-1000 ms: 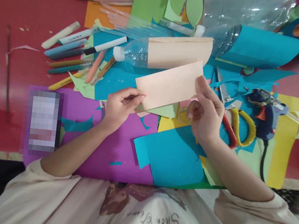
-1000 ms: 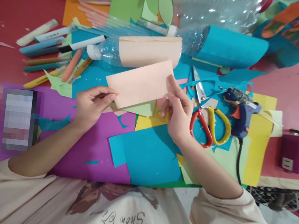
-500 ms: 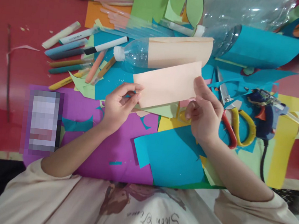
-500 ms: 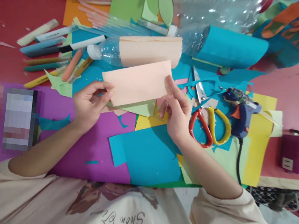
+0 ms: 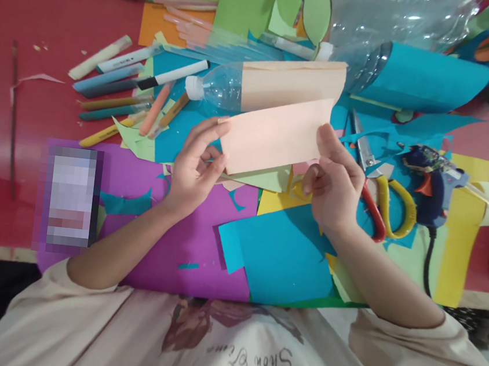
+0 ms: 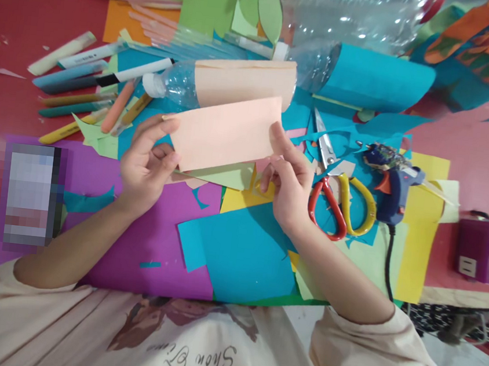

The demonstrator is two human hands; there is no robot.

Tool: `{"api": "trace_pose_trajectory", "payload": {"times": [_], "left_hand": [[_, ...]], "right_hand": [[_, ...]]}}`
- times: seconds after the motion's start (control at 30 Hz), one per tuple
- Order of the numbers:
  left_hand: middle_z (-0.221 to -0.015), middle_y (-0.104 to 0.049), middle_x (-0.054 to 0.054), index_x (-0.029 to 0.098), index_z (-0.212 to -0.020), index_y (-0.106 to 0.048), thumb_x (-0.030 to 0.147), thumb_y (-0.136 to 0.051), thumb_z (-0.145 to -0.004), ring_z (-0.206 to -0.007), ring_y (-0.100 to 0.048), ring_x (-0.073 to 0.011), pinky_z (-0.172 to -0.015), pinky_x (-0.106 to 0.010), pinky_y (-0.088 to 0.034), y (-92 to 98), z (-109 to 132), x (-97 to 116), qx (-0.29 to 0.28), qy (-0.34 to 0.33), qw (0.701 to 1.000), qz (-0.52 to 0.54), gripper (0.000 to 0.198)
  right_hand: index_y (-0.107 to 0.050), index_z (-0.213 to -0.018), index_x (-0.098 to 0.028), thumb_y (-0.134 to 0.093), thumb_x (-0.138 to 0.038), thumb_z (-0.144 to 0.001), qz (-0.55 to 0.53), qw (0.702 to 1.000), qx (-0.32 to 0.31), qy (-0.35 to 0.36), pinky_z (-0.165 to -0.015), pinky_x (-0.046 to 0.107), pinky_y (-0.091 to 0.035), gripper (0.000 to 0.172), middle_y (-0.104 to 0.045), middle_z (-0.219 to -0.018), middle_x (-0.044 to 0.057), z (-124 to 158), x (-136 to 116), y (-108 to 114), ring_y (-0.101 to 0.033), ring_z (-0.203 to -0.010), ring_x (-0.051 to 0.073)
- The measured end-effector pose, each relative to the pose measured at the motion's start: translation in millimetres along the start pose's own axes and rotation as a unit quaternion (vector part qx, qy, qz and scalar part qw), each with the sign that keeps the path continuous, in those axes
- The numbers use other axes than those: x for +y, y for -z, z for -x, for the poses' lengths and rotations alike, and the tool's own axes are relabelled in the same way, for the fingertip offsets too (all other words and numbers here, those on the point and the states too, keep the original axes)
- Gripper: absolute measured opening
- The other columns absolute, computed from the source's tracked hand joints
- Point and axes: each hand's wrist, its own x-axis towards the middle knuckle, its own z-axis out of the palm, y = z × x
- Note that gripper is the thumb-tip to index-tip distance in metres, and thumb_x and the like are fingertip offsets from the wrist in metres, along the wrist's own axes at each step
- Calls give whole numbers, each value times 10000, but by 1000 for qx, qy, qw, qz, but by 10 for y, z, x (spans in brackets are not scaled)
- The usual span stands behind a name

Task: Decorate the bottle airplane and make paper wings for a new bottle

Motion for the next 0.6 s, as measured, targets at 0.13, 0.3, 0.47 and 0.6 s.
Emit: {"api": "trace_pose_trajectory", "payload": {"times": [0.13,0.3,0.47,0.6], "left_hand": [[-1469,-475,-91,373,-1371,-509,503,-559,-933,-1002,-688,-224,-628,-272,-599,-7,17,28,-40,16,998,40,459],[-1551,-373,-100,381,-1423,-445,512,-552,-930,-868,-720,-195,-585,-271,-612,8,27,45,-81,46,994,64,521],[-1587,-308,-104,391,-1479,-328,527,-507,-950,-844,-725,-187,-569,-287,-623,39,18,7,-120,8,991,61,575],[-1605,-288,-71,442,-1486,-305,447,-492,-976,-739,-720,-129,-565,-277,-632,45,17,21,-117,-22,991,67,543]], "right_hand": [[-575,-1314,-478,-513,-472,-909,-13,1000,-10,21,-383,280,-391,410,-465,-1528,-21,-8,41,32,-540,-481,75],[-459,-1414,-493,-427,-529,-951,36,998,-33,42,-406,292,-424,465,-393,-1573,-21,-13,118,66,-658,-610,138],[-417,-1437,-503,-400,-515,-959,35,997,-39,53,-455,337,-492,478,-370,-1587,-43,-21,186,79,-704,-690,183],[-425,-1437,-478,-386,-542,-960,48,998,-38,33,-455,333,-495,483,-340,-1602,-47,-24,179,76,-697,-702,182]]}}
